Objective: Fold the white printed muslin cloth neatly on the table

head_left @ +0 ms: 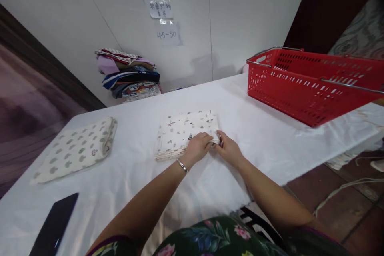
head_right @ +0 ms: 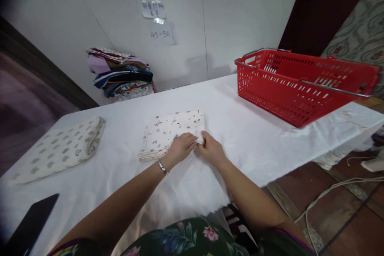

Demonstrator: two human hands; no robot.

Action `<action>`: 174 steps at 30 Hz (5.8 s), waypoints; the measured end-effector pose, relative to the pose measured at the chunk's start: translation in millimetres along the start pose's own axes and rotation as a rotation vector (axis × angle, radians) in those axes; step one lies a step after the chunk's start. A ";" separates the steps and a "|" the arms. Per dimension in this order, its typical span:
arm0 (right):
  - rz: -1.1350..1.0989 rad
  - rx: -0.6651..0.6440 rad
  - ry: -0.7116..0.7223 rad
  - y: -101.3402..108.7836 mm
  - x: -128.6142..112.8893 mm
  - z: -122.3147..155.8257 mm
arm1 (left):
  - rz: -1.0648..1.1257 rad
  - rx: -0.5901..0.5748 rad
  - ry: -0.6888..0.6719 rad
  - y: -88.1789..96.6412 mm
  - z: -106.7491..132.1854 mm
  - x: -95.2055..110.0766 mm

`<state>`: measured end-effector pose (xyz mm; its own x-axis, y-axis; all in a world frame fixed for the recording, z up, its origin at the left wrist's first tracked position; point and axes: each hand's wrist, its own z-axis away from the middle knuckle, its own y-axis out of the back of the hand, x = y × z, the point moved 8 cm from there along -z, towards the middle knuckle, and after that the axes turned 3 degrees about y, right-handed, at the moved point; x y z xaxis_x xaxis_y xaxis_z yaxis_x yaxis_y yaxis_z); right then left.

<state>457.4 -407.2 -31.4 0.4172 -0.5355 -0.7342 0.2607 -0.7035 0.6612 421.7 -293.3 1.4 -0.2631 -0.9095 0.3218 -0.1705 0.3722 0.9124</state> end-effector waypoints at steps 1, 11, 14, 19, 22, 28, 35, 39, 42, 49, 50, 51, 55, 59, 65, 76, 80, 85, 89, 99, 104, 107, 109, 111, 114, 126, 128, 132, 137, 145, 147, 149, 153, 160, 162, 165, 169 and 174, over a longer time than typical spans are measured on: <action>0.029 0.014 -0.020 1.2 -0.4 1.0 | -0.024 0.008 -0.004 -0.4 0.6 1.2; 0.125 0.004 -0.059 1.1 0.0 4.9 | -0.166 0.015 -0.027 -2.1 7.9 10.8; 0.143 -0.011 -0.039 2.0 -1.7 4.9 | -0.205 0.043 0.005 -0.1 9.9 5.5; 0.142 -0.068 -0.019 2.8 -0.6 4.8 | -0.195 0.027 -0.034 -2.3 14.5 4.8; 0.153 -0.003 0.018 10.3 -2.4 5.3 | -0.159 0.044 -0.047 -0.5 17.0 4.8; 0.148 0.106 0.182 17.0 -15.1 9.4 | -0.144 0.071 -0.044 -1.8 17.4 0.9; 0.225 0.055 0.159 13.5 -13.1 6.9 | -0.145 0.051 -0.037 -5.1 17.2 1.0; 0.260 0.032 0.155 11.5 -13.2 7.1 | -0.150 0.049 -0.035 -1.8 20.4 0.2; 0.261 0.021 0.160 10.7 -13.9 7.7 | -0.190 0.076 -0.044 4.6 25.3 -1.6; 0.240 0.031 0.169 10.4 -13.8 8.3 | -0.278 0.160 -0.094 10.8 42.0 -8.1; 0.239 0.034 0.176 10.0 -13.9 8.4 | -0.274 0.154 -0.098 9.9 43.4 -8.6; 0.234 0.037 0.181 9.8 -13.7 8.3 | -0.265 0.143 -0.097 9.4 44.2 -8.9; 0.158 0.047 0.174 10.6 -9.0 6.4 | -0.190 0.085 -0.085 10.8 41.8 -2.1; -0.025 0.037 0.199 11.8 -1.3 1.4 | -0.157 0.028 -0.134 6.7 31.9 18.5; -0.239 0.157 -0.012 20.9 32.0 -4.8 | -0.184 -0.001 -0.050 -10.0 12.4 17.0; 0.029 -0.003 -0.107 12.6 37.5 -6.9 | 0.071 0.099 0.173 -1.4 6.8 -4.3; 0.004 -0.017 -0.110 11.5 33.2 -5.2 | 0.108 0.125 0.263 0.3 5.4 -11.2; -0.022 -0.050 -0.100 7.2 27.7 -3.5 | 0.008 0.121 0.149 -4.7 7.3 -2.1; -0.014 -0.074 -0.089 3.2 27.4 -2.9 | -0.150 0.088 0.032 -9.9 9.6 12.0; -0.010 0.094 0.028 13.0 23.6 -1.5 | -0.281 0.072 -0.027 -31.3 18.8 26.0; -0.006 0.257 0.453 26.0 -20.8 14.6 | -0.165 0.104 -0.049 -18.9 25.8 27.4; 0.110 0.084 0.596 6.5 -33.5 19.0 | -0.114 0.109 -0.050 -4.3 35.7 20.2; 0.189 -0.007 0.601 -4.3 -31.3 18.4 | -0.119 0.116 -0.028 8.2 46.0 7.6; 0.235 -0.036 0.591 -8.5 -26.7 17.1 | -0.142 0.129 0.015 22.3 60.0 -11.3; 0.255 -0.040 0.598 -10.2 -22.7 16.9 | -0.187 0.161 0.091 42.5 86.3 -45.1; 0.312 -0.048 0.586 -15.5 -23.1 19.7 | -0.056 0.533 0.427 84.7 164.9 -126.5; 0.317 -0.031 0.544 -10.5 -25.8 16.5 | 0.078 0.593 0.571 87.4 175.1 -143.9; 0.240 0.059 0.511 -1.8 -52.0 7.2 | 0.385 0.595 0.816 76.4 185.0 -169.1; 0.110 -0.048 0.560 -41.6 -114.0 -6.4 | 0.538 0.538 0.840 64.2 179.5 -170.2; 0.119 -0.290 0.573 -140.7 -179.4 -28.6 | 0.617 0.493 0.776 64.3 182.3 -167.0; 0.176 -0.308 0.589 -155.4 -184.2 -31.0 | 0.621 0.494 0.781 63.4 182.4 -167.8; 0.220 -0.318 0.580 -164.9 -183.5 -33.5 | 0.616 0.496 0.791 62.0 181.8 -168.9; 0.162 -0.334 0.497 -171.4 -172.3 -38.5 | 0.610 0.500 0.825 59.1 181.0 -171.0; -0.002 -0.348 0.454 -167.9 -161.2 -39.6 | 0.614 0.471 0.847 58.3 180.9 -170.9; -0.023 -0.357 0.452 -168.0 -160.3 -39.3 | 0.612 0.471 0.840 58.8 180.7 -170.4; -0.036 -0.359 0.459 -168.1 -161.1 -38.7 | 0.614 0.483 0.823 59.1 180.5 -169.9; -0.009 -0.334 0.471 -166.4 -164.6 -36.3 | 0.612 0.490 0.797 59.6 180.1 -168.9; -0.009 -0.213 0.500 -158.5 -172.0 -30.8 | 0.621 0.507 0.784 61.8 180.2 -167.3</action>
<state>371.1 -189.3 -5.2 0.7640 -0.2056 -0.6116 0.4154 -0.5685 0.7101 284.1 -84.8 -41.6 0.2028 -0.3384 0.9189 -0.6317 0.6718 0.3868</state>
